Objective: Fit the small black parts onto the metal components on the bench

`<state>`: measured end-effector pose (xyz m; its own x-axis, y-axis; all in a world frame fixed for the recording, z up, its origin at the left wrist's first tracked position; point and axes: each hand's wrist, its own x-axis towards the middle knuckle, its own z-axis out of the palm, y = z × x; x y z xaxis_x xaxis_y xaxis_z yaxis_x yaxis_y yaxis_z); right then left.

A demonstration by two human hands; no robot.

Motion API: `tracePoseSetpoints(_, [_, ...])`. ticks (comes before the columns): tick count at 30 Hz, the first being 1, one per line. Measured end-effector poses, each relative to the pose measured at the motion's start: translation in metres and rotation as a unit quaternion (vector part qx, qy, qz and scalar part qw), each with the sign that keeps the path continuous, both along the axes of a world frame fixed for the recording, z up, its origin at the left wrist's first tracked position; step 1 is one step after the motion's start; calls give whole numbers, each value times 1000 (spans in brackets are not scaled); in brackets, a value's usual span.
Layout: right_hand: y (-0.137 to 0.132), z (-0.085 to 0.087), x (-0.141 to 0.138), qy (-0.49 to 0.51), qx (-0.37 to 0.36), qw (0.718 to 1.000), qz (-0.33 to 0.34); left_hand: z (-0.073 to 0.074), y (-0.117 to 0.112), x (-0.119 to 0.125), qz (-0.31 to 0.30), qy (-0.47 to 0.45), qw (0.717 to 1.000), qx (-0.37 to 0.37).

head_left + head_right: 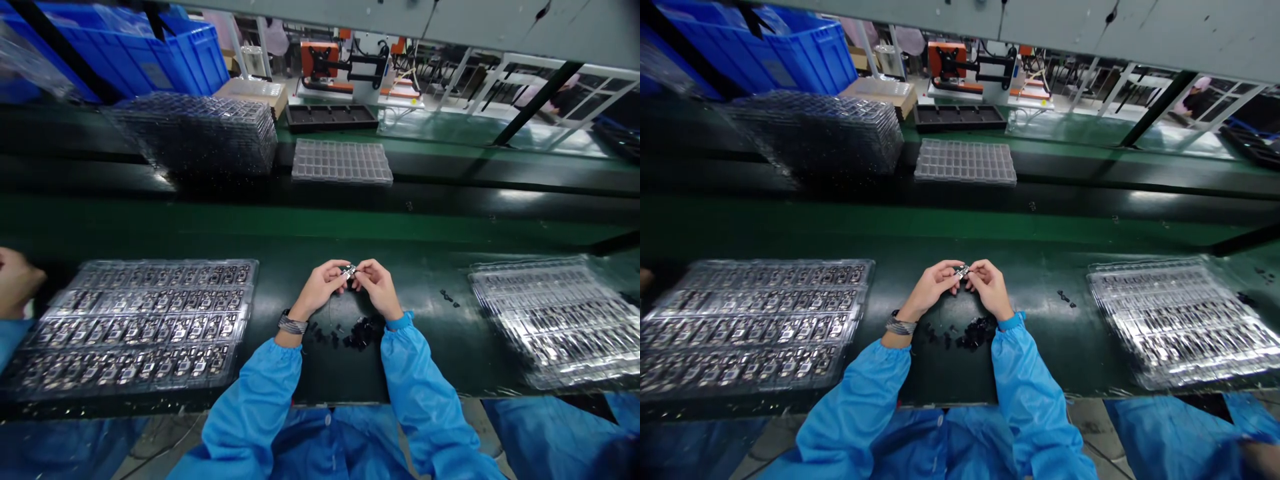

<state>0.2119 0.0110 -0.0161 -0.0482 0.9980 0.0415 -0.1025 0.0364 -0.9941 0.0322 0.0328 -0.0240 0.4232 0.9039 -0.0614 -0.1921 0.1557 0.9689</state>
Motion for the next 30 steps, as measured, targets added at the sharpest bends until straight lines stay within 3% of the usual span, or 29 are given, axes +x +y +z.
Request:
tracePoseSetpoints(15, [0, -8, 5, 55, -12, 998, 37, -7, 2, -2, -38, -8, 999, 10])
tracePoseSetpoints(22, [1, -9, 6, 76, -48, 995, 38, -1, 1, -1, -31, 28, 998, 46])
tracePoseSetpoints(26, [0, -6, 5, 73, -42, 996, 37, 0, 0, 0, -10, 55, 996, 70])
tracePoseSetpoints(30, [0, -5, 4, 50, -30, 998, 30, 0, 0, -1, -29, 57, 996, 69])
